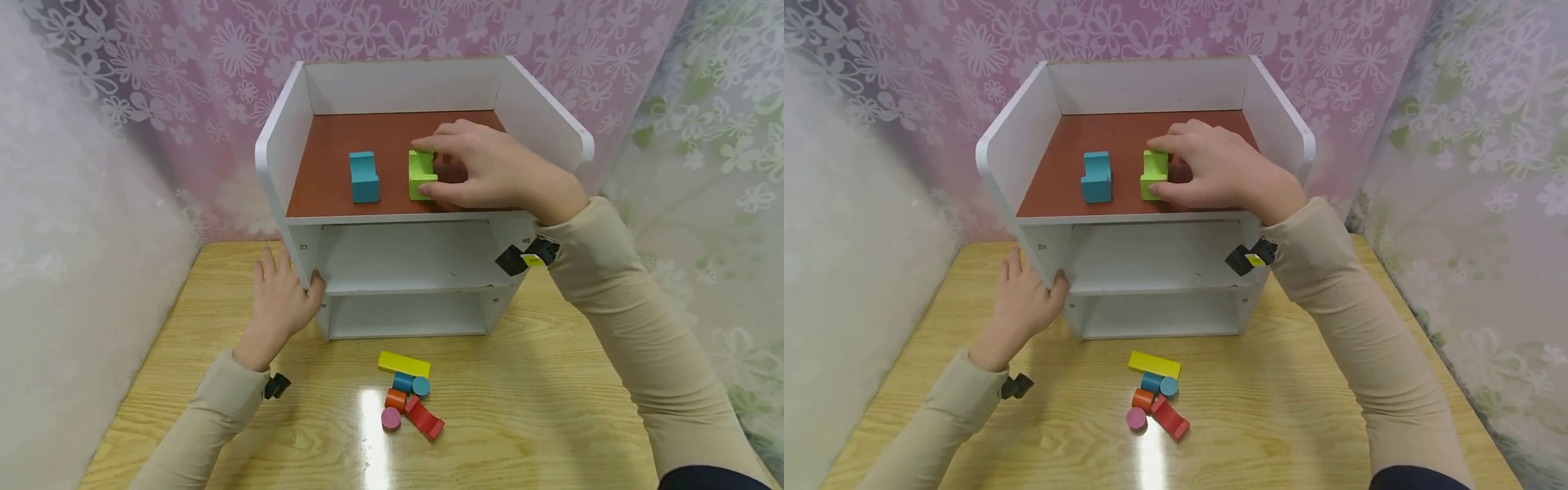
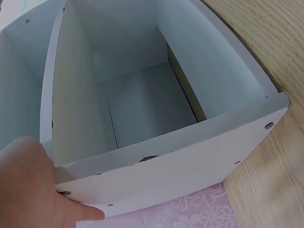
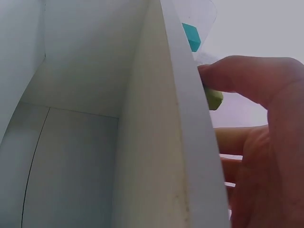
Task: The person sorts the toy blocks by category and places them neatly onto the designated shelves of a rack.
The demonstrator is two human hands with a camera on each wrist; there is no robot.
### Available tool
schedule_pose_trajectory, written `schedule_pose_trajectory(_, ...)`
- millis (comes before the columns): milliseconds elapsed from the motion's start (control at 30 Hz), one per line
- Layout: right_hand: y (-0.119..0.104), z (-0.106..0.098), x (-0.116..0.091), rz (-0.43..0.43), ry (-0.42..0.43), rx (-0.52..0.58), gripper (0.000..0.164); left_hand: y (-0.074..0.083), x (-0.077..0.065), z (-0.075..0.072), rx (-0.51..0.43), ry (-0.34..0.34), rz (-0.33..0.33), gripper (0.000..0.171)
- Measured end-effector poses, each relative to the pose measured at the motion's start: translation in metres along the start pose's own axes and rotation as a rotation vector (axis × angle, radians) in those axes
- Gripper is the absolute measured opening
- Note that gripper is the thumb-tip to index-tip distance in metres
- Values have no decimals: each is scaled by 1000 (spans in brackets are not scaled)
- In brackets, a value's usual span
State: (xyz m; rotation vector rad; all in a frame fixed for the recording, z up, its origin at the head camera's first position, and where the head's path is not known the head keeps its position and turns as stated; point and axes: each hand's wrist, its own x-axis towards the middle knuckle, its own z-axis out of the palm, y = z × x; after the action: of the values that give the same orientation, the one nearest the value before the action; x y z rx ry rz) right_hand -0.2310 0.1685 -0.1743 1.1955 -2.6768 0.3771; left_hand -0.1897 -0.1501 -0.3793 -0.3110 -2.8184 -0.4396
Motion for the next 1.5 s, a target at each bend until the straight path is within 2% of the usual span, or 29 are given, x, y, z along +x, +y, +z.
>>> schedule_pose_trajectory(167,-4,-2,-3,18,20,-18,63,1,0,0,-1,-21,-6,67)
schedule_pose_trajectory(300,-9,-5,-7,3,82,-34,64,1,0,0,5,-24,-10,67)
schedule_pose_trajectory(733,-36,-5,-28,-223,413,19,47,0,1,0,12,-1,1,65)
schedule_pose_trajectory(900,-45,-1,-37,-308,490,37,41,0,0,0,18,-2,0,64)
schedule_pose_trajectory(1033,-52,7,-45,-337,540,100,36,1,0,-1,15,-13,-4,64)
schedule_pose_trajectory(1267,-61,25,-62,-404,542,165,38,-1,1,0,18,-26,-18,65)
schedule_pose_trajectory(1500,-63,45,-79,-473,496,140,35,0,1,0,11,-31,-16,65)
